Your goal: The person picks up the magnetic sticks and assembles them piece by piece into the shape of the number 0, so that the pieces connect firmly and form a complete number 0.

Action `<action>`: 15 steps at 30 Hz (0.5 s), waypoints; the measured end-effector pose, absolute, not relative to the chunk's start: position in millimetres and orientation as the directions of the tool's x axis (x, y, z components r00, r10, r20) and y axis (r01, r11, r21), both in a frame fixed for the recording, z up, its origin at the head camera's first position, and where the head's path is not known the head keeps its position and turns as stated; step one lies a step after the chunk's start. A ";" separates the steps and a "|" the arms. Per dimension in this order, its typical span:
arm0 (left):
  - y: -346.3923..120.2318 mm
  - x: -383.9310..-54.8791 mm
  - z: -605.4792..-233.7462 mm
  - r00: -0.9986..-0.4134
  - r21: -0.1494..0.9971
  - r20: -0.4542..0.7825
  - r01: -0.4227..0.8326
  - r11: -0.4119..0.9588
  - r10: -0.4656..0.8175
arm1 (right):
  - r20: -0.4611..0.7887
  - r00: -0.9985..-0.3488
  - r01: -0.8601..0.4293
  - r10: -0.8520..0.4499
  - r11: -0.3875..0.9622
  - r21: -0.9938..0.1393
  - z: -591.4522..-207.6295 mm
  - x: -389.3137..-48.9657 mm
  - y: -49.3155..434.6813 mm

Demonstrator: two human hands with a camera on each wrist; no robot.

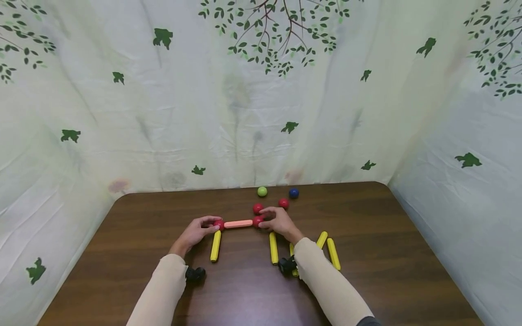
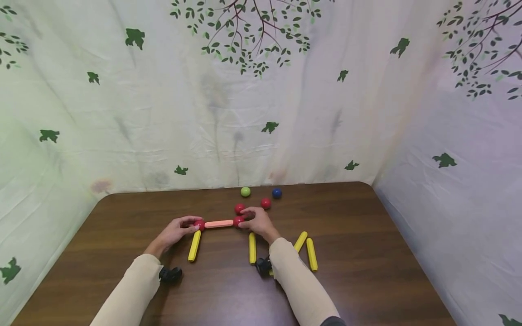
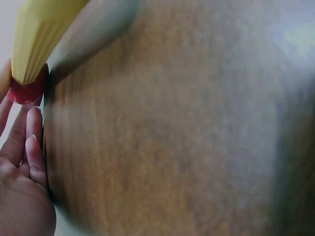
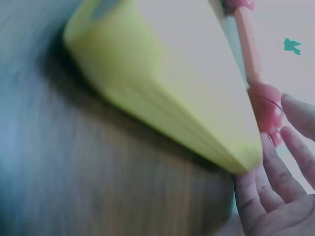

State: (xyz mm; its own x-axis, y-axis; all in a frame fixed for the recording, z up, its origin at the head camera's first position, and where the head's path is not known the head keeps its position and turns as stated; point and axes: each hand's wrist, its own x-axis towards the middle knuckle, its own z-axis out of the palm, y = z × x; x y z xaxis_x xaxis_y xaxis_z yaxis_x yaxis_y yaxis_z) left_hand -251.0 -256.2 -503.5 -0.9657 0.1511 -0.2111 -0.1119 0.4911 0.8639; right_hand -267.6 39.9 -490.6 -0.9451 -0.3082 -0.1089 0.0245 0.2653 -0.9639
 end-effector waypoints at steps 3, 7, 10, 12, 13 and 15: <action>-257.5 -248.4 -503.0 -0.964 0.861 -0.218 -0.117 0.496 0.151 | -0.050 -0.963 -0.021 -0.265 0.258 -0.966 -488.7 -268.8 48.1; -257.7 -247.3 -501.6 -0.964 0.862 -0.222 -0.124 0.491 0.147 | 0.030 -0.991 -0.070 -0.133 0.309 -0.948 -486.1 -279.5 64.0; -257.5 -248.0 -501.3 -0.963 0.864 -0.224 -0.127 0.487 0.148 | 0.053 -0.997 -0.069 -0.054 0.355 -0.932 -482.0 -287.0 76.2; -257.2 -248.7 -501.6 -0.963 0.867 -0.223 -0.127 0.481 0.149 | 0.053 -0.998 -0.060 -0.027 0.383 -0.922 -481.6 -291.7 82.3; -257.2 -249.2 -502.0 -0.963 0.869 -0.223 -0.126 0.479 0.150 | 0.053 -0.998 -0.055 -0.018 0.397 -0.916 -481.8 -293.8 84.8; -257.0 -249.8 -503.2 -0.963 0.869 -0.220 -0.120 0.480 0.157 | 0.052 -0.999 -0.051 -0.009 0.434 -0.899 -483.1 -296.8 88.7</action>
